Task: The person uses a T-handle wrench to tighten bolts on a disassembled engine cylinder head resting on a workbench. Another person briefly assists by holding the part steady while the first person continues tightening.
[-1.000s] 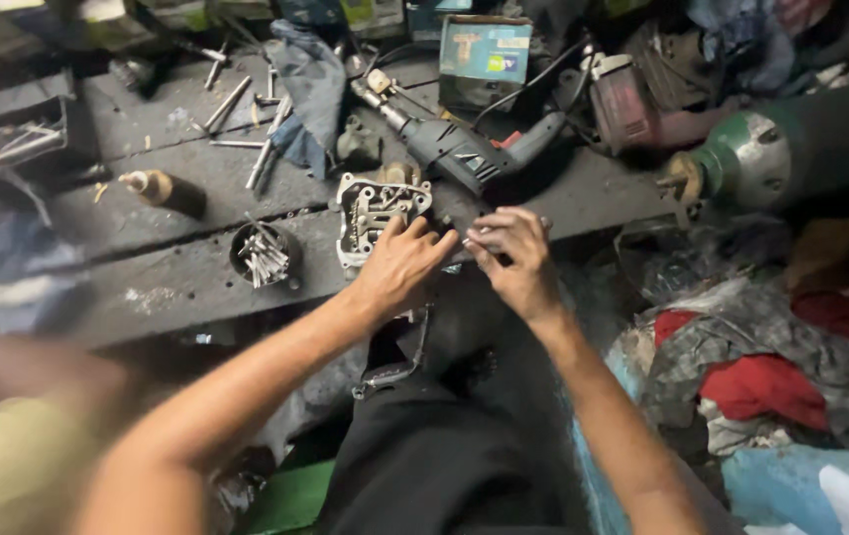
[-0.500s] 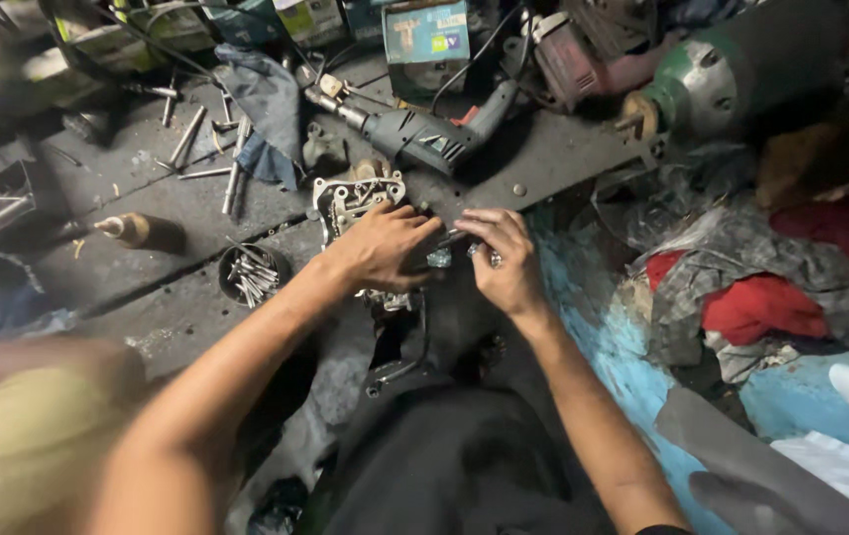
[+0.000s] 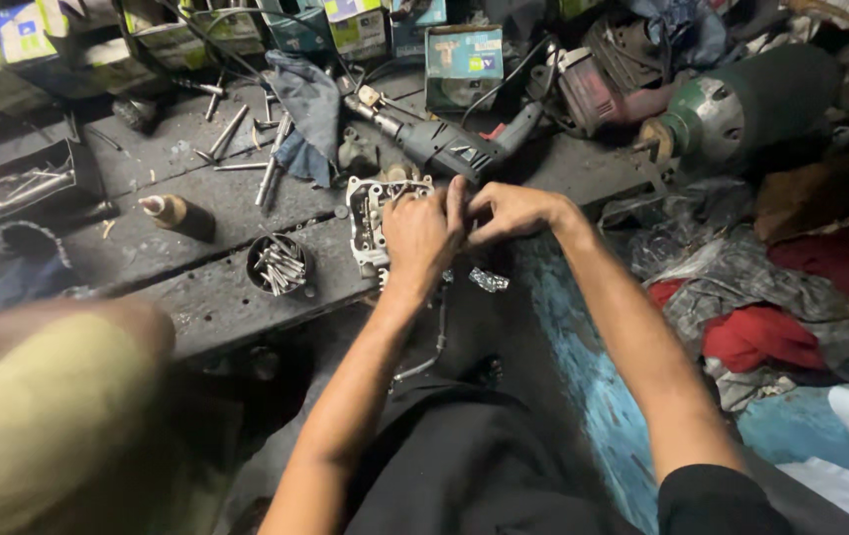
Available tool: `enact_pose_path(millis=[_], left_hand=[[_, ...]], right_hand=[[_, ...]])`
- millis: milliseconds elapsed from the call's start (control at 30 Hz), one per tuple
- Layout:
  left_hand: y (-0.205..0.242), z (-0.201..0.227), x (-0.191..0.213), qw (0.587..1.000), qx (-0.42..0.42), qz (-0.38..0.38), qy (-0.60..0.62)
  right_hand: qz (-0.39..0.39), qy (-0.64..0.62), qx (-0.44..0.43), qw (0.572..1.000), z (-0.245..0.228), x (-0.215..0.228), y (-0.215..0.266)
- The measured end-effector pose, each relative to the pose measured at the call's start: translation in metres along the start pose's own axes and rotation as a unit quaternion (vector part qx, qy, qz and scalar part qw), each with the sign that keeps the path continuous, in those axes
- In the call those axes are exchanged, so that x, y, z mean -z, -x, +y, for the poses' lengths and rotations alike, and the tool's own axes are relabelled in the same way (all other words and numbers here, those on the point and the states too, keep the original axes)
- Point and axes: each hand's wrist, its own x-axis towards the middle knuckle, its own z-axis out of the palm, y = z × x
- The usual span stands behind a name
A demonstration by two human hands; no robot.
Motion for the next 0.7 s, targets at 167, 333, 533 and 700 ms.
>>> enact_pose_path(millis=[167,333,533,700], left_hand=[[0.004,-0.007,-0.008,0.999,-0.019,-0.033,-0.037],[0.000,-0.014,-0.013,0.993,-0.097,-0.070,0.001],[-0.020,-0.029,-0.023,0.963,-0.217,-0.162,0.020],[-0.039,-0.044,-0.033,0.894,-0.374,-0.243,0.037]], right_hand=[[-0.037,-0.071,-0.106,0.991,0.036,-0.008,-0.003],[0.019,-0.100,-0.065,0.993,0.058,-0.028,0.013],[0.234,-0.144,-0.091,0.957,0.034,-0.095,0.043],[0.363,-0.165,-0.114,0.910,-0.015,-0.135,0.042]])
